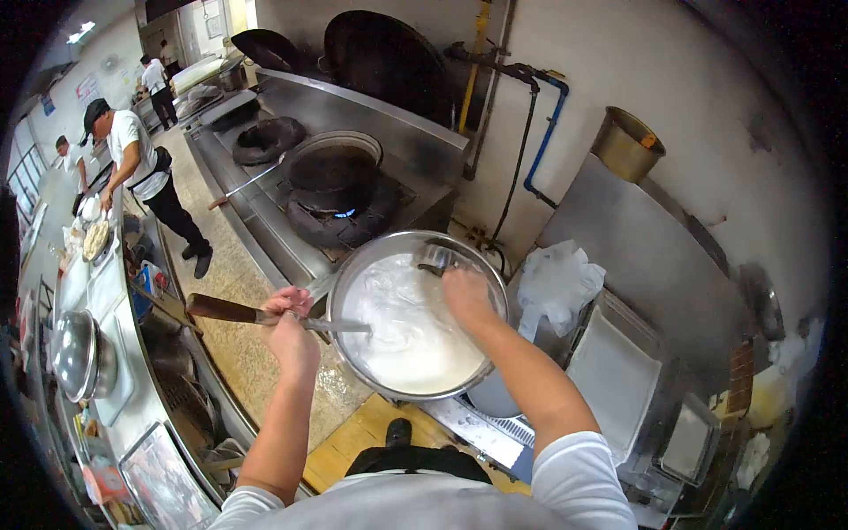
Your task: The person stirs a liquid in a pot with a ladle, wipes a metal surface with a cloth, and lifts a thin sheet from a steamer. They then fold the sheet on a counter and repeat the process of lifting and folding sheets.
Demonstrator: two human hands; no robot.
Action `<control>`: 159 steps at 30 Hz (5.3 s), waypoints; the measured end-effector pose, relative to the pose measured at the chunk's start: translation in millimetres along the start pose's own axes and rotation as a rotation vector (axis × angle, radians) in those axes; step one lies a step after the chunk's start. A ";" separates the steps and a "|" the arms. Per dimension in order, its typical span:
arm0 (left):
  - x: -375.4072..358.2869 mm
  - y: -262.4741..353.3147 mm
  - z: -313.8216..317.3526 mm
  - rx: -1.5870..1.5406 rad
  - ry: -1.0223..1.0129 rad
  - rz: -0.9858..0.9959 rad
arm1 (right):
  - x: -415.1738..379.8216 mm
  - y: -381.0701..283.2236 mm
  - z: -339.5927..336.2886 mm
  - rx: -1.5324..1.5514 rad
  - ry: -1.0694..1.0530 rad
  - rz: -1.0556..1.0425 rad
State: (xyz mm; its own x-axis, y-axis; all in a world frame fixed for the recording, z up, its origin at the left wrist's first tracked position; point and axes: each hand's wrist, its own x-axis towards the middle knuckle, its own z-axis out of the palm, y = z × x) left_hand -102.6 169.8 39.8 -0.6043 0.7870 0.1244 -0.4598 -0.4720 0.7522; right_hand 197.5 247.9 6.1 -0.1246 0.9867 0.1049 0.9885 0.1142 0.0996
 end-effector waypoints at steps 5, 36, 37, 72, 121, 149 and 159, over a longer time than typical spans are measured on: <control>-26.3 -6.1 -3.3 0.065 -0.130 0.074 | 4.0 -24.9 12.2 -0.016 -0.060 -0.049; -193.2 -23.9 -42.6 0.522 -0.773 0.034 | -160.0 104.7 -126.4 1.474 -0.454 0.584; -202.0 -26.8 -25.3 0.515 -0.814 0.049 | -175.5 118.4 -126.2 1.496 -0.438 0.606; -485.8 -125.9 84.5 0.642 -1.110 -0.355 | -528.8 424.8 157.8 1.113 0.271 1.207; -563.4 -286.2 143.3 1.392 -1.854 0.136 | -483.7 424.2 74.0 0.539 0.450 0.941; -707.6 -438.5 292.9 1.133 -1.890 0.482 | -601.0 392.8 32.2 0.930 0.502 0.978; -700.1 -354.9 252.6 1.278 -1.860 0.331 | -620.5 402.5 37.5 0.915 0.546 1.041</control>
State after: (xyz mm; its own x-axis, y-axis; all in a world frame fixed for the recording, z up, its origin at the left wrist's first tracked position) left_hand 648.0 -113.3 -150.8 0.8668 0.4984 -0.0146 0.4665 -0.8003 0.3768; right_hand 675.8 -314.0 -56.1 0.8420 0.5290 0.1061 0.3365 -0.3612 -0.8697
